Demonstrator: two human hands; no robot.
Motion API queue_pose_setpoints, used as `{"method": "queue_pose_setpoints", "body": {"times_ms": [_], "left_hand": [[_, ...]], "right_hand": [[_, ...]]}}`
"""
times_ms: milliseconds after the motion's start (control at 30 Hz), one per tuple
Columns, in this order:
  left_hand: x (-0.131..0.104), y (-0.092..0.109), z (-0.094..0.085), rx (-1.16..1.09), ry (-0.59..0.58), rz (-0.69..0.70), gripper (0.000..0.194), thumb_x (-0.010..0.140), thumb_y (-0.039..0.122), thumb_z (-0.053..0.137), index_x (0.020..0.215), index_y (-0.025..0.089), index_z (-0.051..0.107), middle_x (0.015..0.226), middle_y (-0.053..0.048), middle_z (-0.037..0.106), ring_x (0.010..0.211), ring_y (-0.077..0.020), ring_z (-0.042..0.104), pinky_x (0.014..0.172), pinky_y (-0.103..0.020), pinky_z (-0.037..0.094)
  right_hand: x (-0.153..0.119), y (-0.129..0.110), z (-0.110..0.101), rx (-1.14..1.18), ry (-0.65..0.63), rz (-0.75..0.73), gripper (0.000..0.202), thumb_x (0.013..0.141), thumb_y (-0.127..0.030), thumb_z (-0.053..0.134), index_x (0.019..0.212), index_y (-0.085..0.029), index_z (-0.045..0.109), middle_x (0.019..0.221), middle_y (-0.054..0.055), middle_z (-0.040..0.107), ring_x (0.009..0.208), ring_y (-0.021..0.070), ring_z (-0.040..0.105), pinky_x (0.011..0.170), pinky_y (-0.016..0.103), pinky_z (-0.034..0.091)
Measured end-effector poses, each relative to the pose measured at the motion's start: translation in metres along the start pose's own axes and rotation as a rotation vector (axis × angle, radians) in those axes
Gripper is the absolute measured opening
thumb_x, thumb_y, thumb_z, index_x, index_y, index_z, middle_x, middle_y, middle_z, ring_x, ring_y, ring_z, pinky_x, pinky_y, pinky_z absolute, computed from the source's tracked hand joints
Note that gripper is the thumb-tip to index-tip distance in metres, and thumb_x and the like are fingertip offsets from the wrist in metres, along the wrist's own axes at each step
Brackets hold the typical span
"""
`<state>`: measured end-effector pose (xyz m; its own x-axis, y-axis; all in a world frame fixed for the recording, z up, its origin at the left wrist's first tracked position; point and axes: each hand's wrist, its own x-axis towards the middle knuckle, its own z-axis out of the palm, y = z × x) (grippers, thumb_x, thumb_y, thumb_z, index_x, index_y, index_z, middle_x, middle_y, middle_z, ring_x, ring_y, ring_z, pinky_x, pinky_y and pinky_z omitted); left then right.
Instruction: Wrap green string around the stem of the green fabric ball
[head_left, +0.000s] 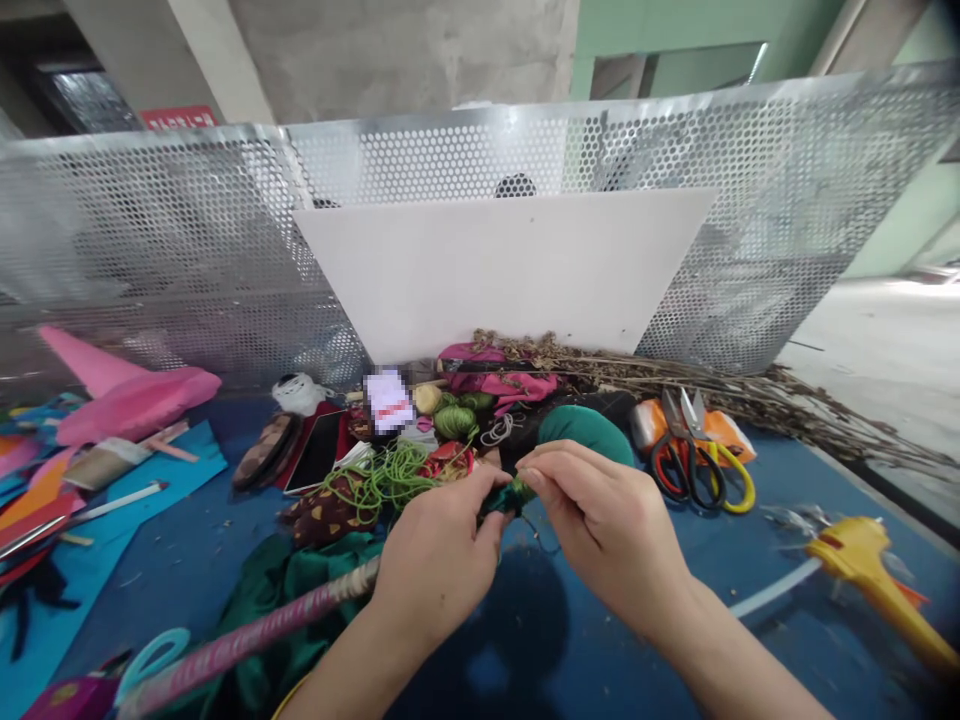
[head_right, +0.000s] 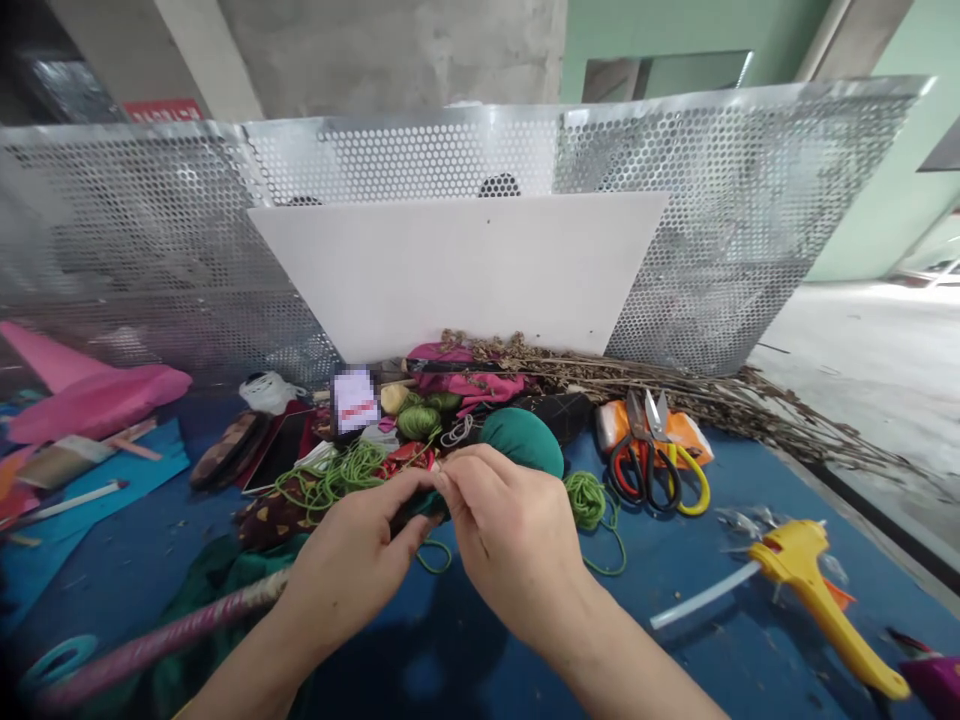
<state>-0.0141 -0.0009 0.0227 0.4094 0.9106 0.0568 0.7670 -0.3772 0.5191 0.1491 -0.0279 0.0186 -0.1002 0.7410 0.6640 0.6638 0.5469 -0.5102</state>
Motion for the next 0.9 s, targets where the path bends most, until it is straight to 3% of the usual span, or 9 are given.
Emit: {"method": "queue_pose_setpoints", "body": {"times_ms": [167, 400, 700, 900], "left_hand": [[-0.002, 0.003, 0.002, 0.062, -0.057, 0.041, 0.036, 0.082, 0.017, 0.051, 0.115, 0.025, 0.065, 0.103, -0.007, 0.074, 0.093, -0.0296, 0.069, 0.077, -0.036, 0.046], [-0.002, 0.003, 0.003, 0.076, -0.084, 0.115, 0.024, 0.083, 0.018, 0.052, 0.100, 0.025, 0.069, 0.085, -0.005, 0.075, 0.078, -0.0239, 0.069, 0.067, -0.029, 0.045], [-0.002, 0.001, 0.003, 0.127, -0.078, 0.154, 0.020, 0.083, 0.017, 0.052, 0.094, 0.025, 0.066, 0.079, -0.003, 0.072, 0.074, -0.0221, 0.067, 0.064, -0.027, 0.044], [-0.001, 0.002, 0.012, 0.412, -0.125, 0.382, 0.021, 0.085, 0.012, 0.045, 0.093, 0.021, 0.062, 0.078, -0.005, 0.068, 0.069, -0.0235, 0.064, 0.058, -0.031, 0.042]], "right_hand": [[0.003, 0.005, 0.000, -0.239, -0.008, -0.043, 0.026, 0.096, -0.016, 0.045, 0.076, -0.019, 0.061, 0.075, 0.005, 0.071, 0.062, 0.0137, 0.063, 0.054, 0.024, 0.041], [0.003, 0.013, 0.001, -0.445, -0.070, -0.074, 0.033, 0.098, -0.022, 0.041, 0.071, -0.018, 0.058, 0.067, 0.002, 0.063, 0.050, 0.0114, 0.050, 0.047, 0.028, 0.022], [0.003, 0.017, 0.002, -0.516, -0.094, -0.032, 0.030, 0.098, -0.022, 0.044, 0.072, -0.019, 0.059, 0.067, 0.000, 0.060, 0.048, 0.0115, 0.046, 0.048, 0.030, 0.019], [0.006, 0.024, 0.001, -0.621, -0.253, 0.022, 0.023, 0.095, -0.022, 0.051, 0.073, -0.019, 0.058, 0.070, 0.000, 0.062, 0.047, 0.0121, 0.049, 0.046, 0.031, 0.014]]}}
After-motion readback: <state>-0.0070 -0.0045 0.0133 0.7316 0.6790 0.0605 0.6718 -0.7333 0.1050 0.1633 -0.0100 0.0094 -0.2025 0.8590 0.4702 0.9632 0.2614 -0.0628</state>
